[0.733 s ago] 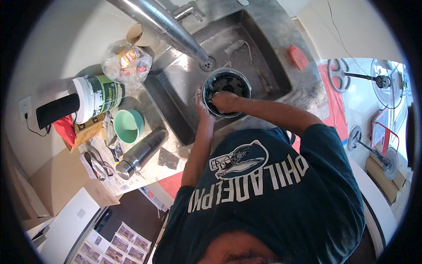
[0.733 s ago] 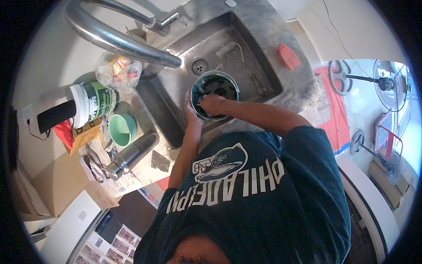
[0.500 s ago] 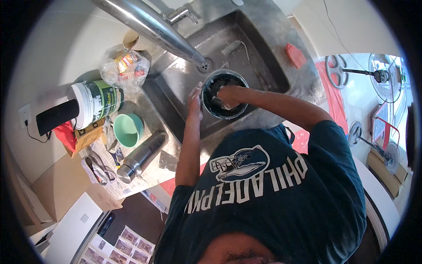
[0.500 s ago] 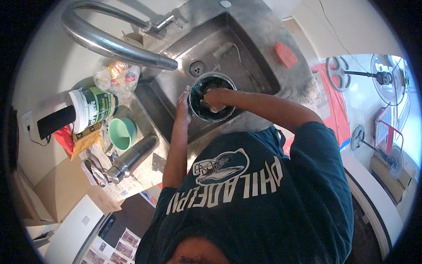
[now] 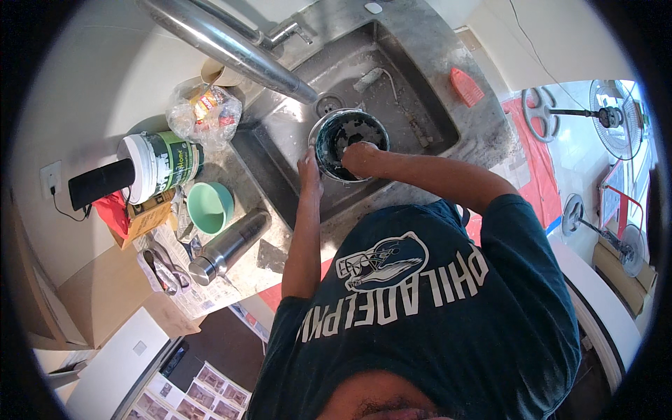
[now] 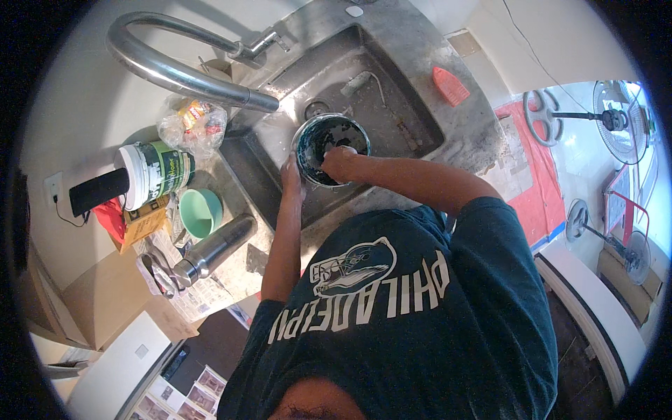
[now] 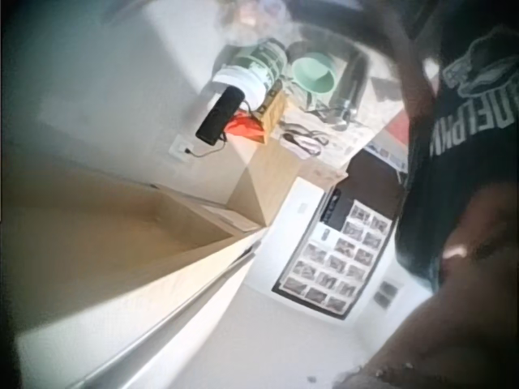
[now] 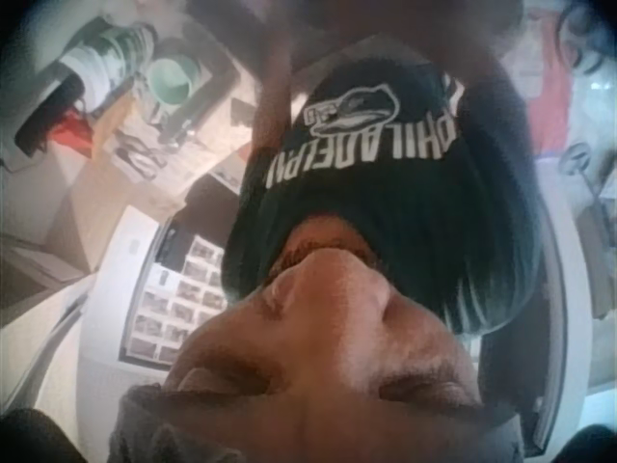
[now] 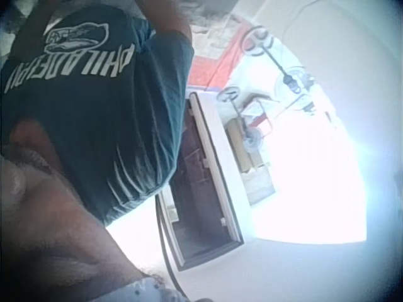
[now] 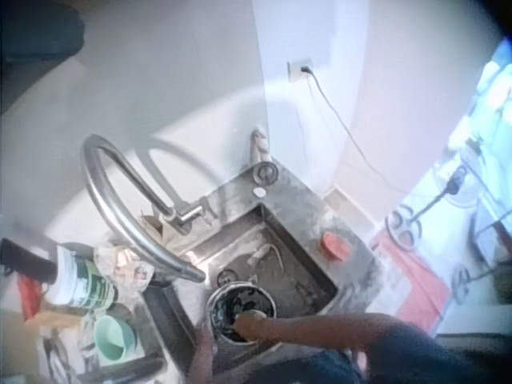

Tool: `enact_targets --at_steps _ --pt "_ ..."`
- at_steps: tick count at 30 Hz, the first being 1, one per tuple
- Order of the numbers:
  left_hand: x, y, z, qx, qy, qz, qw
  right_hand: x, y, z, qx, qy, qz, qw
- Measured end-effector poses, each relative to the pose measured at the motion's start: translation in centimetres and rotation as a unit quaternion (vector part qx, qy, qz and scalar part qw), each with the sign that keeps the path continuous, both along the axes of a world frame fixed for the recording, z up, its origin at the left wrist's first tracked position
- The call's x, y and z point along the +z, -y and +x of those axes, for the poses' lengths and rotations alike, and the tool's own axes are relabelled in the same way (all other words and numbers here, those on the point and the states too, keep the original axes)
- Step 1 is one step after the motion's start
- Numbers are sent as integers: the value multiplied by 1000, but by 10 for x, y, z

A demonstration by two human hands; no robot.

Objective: The person mixes a green compound in a bucket placed in a kitchen sink using their hands. They repeatedly add water from the faucet and knead the mixture, then briefly walk to another room to pick up a plastic-wrapped item before returning to continue mixing.

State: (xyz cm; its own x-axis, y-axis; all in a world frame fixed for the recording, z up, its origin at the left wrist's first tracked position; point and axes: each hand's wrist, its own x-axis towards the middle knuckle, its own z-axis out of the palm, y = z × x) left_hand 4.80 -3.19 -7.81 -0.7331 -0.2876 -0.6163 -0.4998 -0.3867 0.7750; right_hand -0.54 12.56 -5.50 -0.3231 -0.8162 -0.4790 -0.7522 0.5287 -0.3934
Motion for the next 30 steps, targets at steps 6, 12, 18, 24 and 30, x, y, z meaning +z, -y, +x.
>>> enact_targets --at_steps 6,12,18,24,30 --pt "-36 -19 -18 122 -47 61 989 -42 -2 -6 46 45 45 997" --pt "-30 -29 -16 129 -33 27 991 -64 7 3 -8 74 -28 997" --pt "-44 -19 -7 105 -19 57 993 -53 18 7 -106 88 -18 990" --pt "-24 -23 -14 95 -21 63 993 -83 39 5 -273 53 -67 958" --pt "-43 -14 -14 96 -16 34 995 -44 11 -4 -30 48 5 998"
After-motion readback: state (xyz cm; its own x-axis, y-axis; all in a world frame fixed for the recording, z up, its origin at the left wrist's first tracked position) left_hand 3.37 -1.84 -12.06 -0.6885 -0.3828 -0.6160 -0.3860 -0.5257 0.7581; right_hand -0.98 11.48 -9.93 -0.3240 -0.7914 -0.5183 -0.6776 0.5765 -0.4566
